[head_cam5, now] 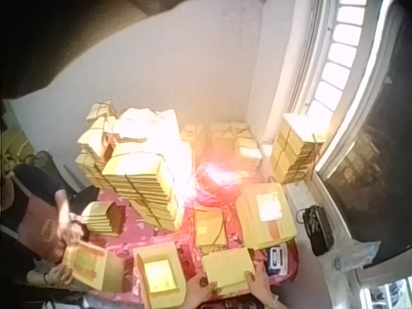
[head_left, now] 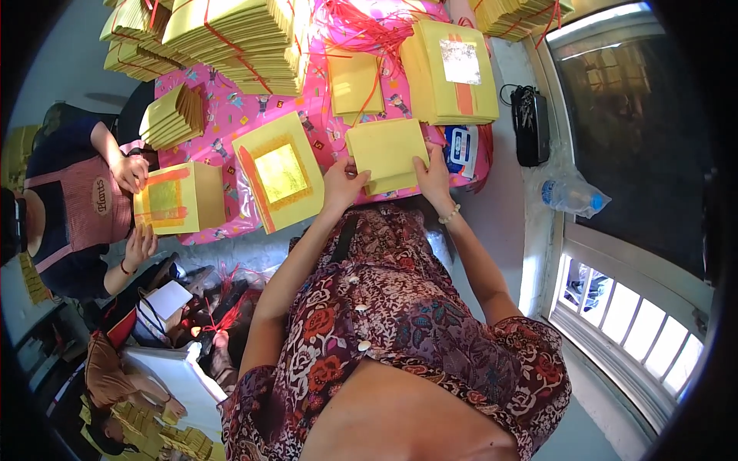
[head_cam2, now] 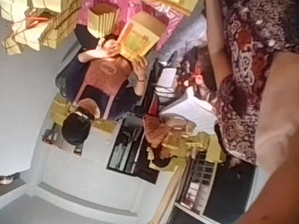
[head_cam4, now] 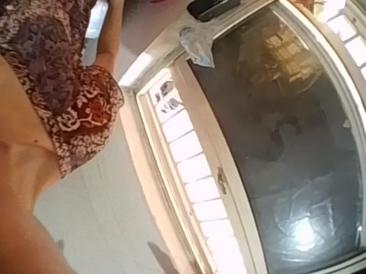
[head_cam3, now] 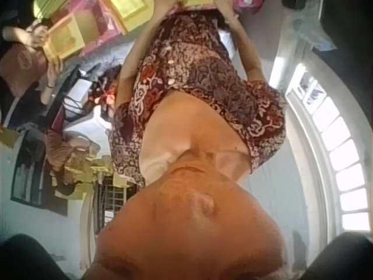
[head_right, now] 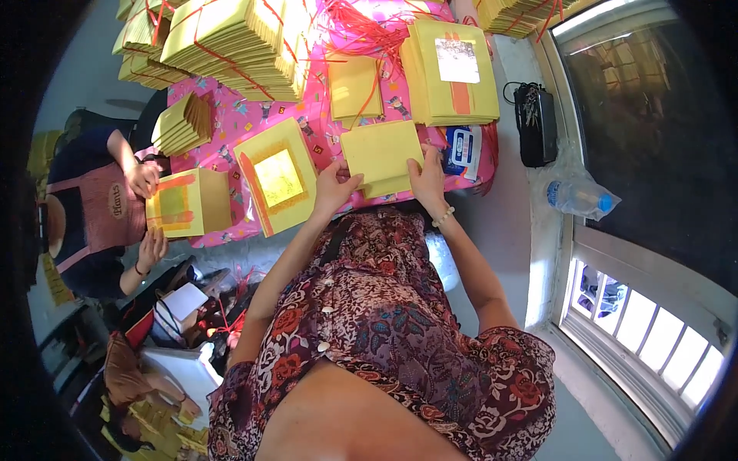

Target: Stacking and bundling yellow paper products with red string.

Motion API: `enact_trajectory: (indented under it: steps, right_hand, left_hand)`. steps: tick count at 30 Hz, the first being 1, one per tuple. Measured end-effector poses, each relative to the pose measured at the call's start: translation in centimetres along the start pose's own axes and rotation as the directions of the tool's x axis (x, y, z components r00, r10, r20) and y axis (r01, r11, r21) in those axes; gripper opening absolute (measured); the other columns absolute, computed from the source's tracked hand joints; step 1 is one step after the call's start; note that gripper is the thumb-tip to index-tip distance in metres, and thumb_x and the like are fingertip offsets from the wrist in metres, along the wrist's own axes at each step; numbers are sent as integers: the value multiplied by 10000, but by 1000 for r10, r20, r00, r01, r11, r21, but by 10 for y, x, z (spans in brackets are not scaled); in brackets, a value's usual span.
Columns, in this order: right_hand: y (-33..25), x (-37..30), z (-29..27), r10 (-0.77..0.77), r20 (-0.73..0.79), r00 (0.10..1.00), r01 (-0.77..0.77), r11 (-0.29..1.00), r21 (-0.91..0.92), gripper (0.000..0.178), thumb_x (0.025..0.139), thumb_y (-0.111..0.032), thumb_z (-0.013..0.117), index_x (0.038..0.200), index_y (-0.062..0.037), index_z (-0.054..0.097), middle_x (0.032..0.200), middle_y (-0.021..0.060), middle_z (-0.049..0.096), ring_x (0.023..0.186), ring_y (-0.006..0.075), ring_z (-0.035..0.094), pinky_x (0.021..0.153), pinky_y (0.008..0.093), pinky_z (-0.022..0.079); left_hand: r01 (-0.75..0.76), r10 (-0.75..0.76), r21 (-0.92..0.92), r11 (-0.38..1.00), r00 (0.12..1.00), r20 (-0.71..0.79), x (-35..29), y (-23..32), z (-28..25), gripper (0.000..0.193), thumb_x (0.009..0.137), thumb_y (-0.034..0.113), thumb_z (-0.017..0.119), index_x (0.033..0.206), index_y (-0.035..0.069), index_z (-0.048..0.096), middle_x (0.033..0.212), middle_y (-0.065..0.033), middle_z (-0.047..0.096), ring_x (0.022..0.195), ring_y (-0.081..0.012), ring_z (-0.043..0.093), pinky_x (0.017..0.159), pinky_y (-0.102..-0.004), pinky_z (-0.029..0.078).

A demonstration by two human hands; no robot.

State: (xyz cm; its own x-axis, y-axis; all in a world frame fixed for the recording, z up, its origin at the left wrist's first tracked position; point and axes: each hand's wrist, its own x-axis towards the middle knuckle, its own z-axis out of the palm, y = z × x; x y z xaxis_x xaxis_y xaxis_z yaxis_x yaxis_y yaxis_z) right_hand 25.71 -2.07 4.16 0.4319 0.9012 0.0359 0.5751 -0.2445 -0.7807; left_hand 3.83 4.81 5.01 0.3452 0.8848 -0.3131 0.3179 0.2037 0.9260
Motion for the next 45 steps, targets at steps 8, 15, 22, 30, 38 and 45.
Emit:
enact_trajectory:
  steps: [8,15,22,30,38,45]
  right_hand:
    - [-16,-4,-4,-54,10,998,54,943,-329,401,855,-159,645,1177,9,475,1074,211,554,1033,387,528,882,441,438]
    - [-23,4,-15,-98,-31,995,84,951,-296,413,861,-185,645,1177,18,472,1074,208,534,1050,371,508,903,447,420]
    - [-111,-3,-5,-352,111,929,360,931,-58,203,865,-104,626,1049,-28,583,944,129,573,920,322,565,810,402,463]
    - [-138,-34,82,-575,633,518,704,707,65,301,727,-163,729,967,-71,572,955,83,553,950,277,550,800,386,472]
    - [-127,-26,107,-637,682,359,833,548,73,240,759,-224,692,922,-82,589,909,61,564,908,253,571,767,390,477]
    - [-131,-4,108,-553,713,432,645,742,185,186,852,-254,620,804,-75,628,800,99,603,791,319,613,690,435,496]
  left_hand:
    - [-75,97,209,975,991,-97,-5,-2,6,458,768,122,749,1128,-24,506,851,-138,651,754,-230,650,676,-347,523]
    - [-184,217,250,951,970,-113,-20,29,-13,509,814,165,736,1204,-28,471,793,-101,609,676,-176,609,603,-313,495]
    - [-290,294,332,898,955,40,-58,23,-90,331,781,98,726,1072,34,583,827,-103,608,720,-229,609,645,-336,515]
    - [-142,218,703,697,976,-19,-102,-9,-137,587,593,83,831,1105,80,543,1072,-139,506,1033,-336,496,876,-421,431]
    - [-111,265,692,714,957,-120,-109,-37,-141,578,588,12,804,1098,82,541,1060,-131,505,1017,-348,480,873,-416,420]
    - [-154,218,489,859,973,-75,-107,-38,-159,536,596,-3,793,1067,77,549,992,-98,526,986,-301,501,872,-392,421]
